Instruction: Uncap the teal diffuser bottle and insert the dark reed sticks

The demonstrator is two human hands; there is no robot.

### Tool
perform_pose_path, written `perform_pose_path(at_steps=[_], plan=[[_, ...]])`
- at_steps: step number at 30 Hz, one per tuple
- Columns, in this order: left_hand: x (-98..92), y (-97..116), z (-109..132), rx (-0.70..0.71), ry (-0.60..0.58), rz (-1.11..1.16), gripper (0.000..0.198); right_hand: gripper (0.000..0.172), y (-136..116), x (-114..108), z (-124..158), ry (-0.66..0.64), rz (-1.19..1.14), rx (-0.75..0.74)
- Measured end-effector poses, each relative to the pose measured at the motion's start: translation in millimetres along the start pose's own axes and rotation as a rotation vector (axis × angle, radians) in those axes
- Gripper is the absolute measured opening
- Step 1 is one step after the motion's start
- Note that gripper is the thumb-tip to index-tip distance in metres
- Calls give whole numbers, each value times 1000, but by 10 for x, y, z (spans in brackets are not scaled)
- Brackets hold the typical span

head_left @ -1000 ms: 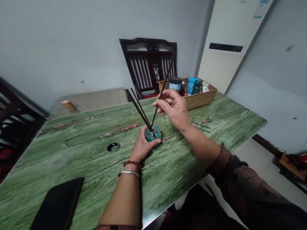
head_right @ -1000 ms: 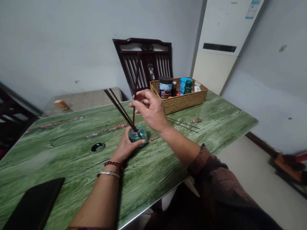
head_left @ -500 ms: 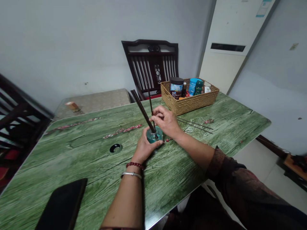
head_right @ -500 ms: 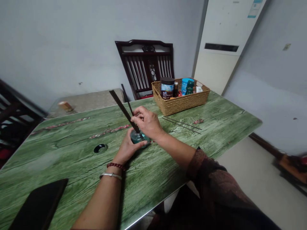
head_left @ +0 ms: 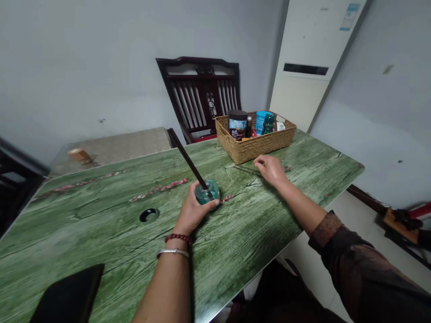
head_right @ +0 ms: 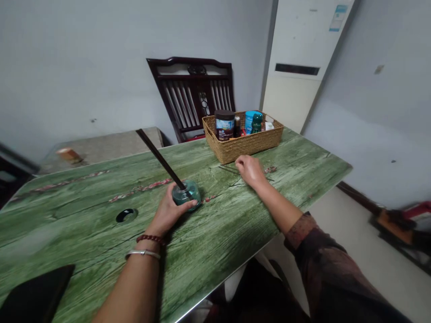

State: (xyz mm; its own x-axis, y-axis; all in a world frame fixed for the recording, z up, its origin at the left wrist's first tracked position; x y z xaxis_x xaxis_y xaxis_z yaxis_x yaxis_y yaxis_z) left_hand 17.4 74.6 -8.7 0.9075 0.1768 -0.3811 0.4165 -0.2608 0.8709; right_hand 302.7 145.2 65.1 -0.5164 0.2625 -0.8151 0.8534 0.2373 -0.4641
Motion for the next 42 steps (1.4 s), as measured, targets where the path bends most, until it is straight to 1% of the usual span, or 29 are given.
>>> perform_pose_path(at_steps=[3, 6, 9, 11, 15, 16, 18, 20, 22, 24, 27, 29, 32, 34, 37, 42], plan=[[7, -4, -2, -6, 1, -8, 78, 23, 199, 152, 125, -151, 267, 52], [12, 7, 11, -21, 13, -32, 79, 29, 285, 279, 203, -253, 434, 70], [21, 19, 21, -14, 32, -52, 77, 32, 339, 345, 206, -281, 496, 65], [36, 25, 23, 8, 23, -29, 76, 33, 350, 367, 202, -293, 500, 56], [39, 9, 26, -10, 3, -18, 76, 32, 274, 363, 251, -341, 487, 57], [34, 7, 25, -6, 3, -17, 76, 32, 236, 349, 262, -338, 472, 57], [23, 6, 20, 3, 11, -15, 77, 29, 137, 302, 254, -291, 389, 50], [13, 12, 16, 5, 17, -5, 76, 24, 0, 230, 194, -210, 210, 29], [8, 29, 16, 11, 16, 10, 74, 20, -181, 135, 93, -119, -57, 2], [5, 47, 18, 13, 15, 9, 72, 18, -410, 32, -14, -51, -386, -30], [7, 51, 23, 2, 16, -2, 73, 14, -837, -97, -108, -31, -853, -127], [9, 44, 23, 0, 21, -10, 75, 14, -1126, -148, -121, -33, -1000, -209], [14, 30, 17, 7, 14, -36, 75, 11, -1448, -132, -113, -40, -1021, -281], [15, 23, 14, 13, 8, -50, 75, 8, -1563, -71, -108, -33, -955, -300], [18, 10, 15, 20, 2, -47, 77, 8, -1616, 61, -107, -22, -834, -322], [25, 13, 19, 36, 11, -25, 77, 10, -1566, 302, -71, -45, -666, -320]])
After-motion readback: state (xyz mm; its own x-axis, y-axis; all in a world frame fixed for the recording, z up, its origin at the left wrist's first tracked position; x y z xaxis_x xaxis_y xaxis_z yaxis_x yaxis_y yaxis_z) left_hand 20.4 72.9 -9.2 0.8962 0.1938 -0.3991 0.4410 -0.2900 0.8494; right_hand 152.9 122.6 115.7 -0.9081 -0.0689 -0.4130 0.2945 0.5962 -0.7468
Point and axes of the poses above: each hand's wrist, its own z-axis away from the middle knuckle, its own x-axis out of the palm, y = z × x, the point moved 4 cm from there along -z, towards the middle knuckle, and after that the axes turned 6 degrees about x, right-handed, at the moved point
